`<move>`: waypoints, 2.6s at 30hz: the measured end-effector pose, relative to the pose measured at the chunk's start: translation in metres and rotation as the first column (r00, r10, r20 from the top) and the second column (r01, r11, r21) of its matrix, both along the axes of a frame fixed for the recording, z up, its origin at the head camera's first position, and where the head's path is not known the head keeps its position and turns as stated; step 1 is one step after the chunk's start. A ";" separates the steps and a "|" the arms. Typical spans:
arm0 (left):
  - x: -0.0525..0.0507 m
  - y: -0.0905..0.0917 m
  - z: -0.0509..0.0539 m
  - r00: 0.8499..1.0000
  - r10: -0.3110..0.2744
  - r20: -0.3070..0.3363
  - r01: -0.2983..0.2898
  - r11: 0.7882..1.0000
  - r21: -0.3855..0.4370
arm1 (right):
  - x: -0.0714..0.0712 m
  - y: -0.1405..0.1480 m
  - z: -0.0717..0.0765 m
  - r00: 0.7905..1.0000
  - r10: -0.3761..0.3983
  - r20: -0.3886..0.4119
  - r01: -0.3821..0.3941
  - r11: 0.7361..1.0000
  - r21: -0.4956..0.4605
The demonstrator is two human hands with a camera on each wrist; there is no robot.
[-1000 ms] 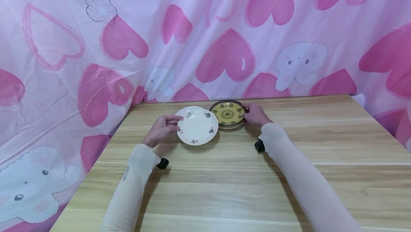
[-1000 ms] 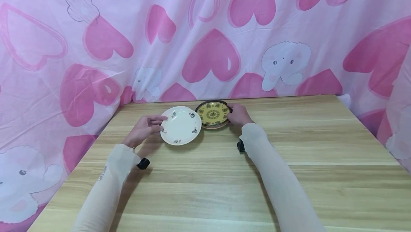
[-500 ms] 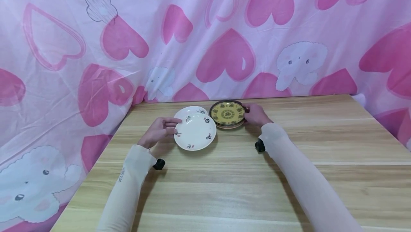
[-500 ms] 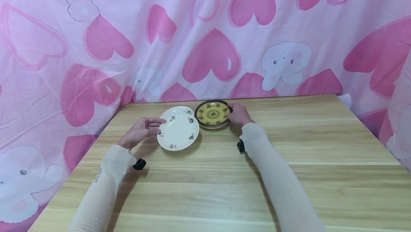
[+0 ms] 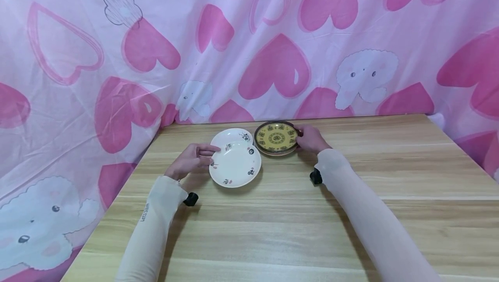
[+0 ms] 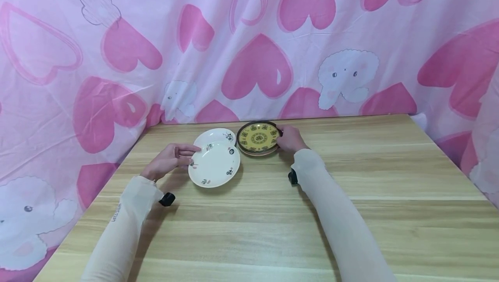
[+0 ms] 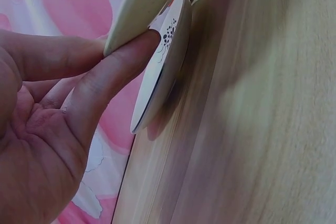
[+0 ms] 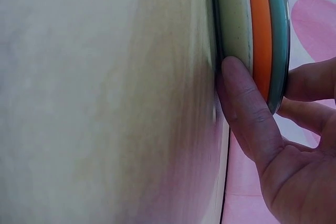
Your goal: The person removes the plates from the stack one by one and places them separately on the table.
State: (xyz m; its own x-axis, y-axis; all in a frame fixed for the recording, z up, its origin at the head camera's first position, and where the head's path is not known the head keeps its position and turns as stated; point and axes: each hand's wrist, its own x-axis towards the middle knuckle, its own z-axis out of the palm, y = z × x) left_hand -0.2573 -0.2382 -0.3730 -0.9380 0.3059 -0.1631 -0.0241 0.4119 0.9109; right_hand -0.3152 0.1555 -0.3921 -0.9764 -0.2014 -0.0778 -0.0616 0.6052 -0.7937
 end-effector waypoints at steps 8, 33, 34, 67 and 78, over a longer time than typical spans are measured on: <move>0.003 -0.001 0.001 1.000 -0.021 0.010 0.021 1.000 0.000 | 0.001 -0.001 0.000 1.000 -0.001 -0.018 0.002 1.000 0.007; 0.005 -0.009 0.000 0.990 -0.140 0.008 0.141 0.988 -0.063 | -0.005 0.000 -0.004 0.999 -0.016 -0.033 0.017 0.999 0.033; 0.005 -0.009 0.000 0.989 -0.146 0.008 0.146 0.987 -0.067 | -0.005 0.000 -0.004 0.999 -0.017 -0.032 0.018 0.999 0.032; 0.002 -0.014 -0.007 0.985 -0.171 0.021 0.172 0.981 -0.090 | -0.001 -0.001 -0.001 1.000 -0.008 -0.015 0.008 1.000 0.010; 0.004 -0.014 -0.008 0.983 -0.181 0.015 0.182 0.978 -0.098 | -0.001 0.000 -0.001 1.000 -0.008 -0.026 0.008 1.000 0.002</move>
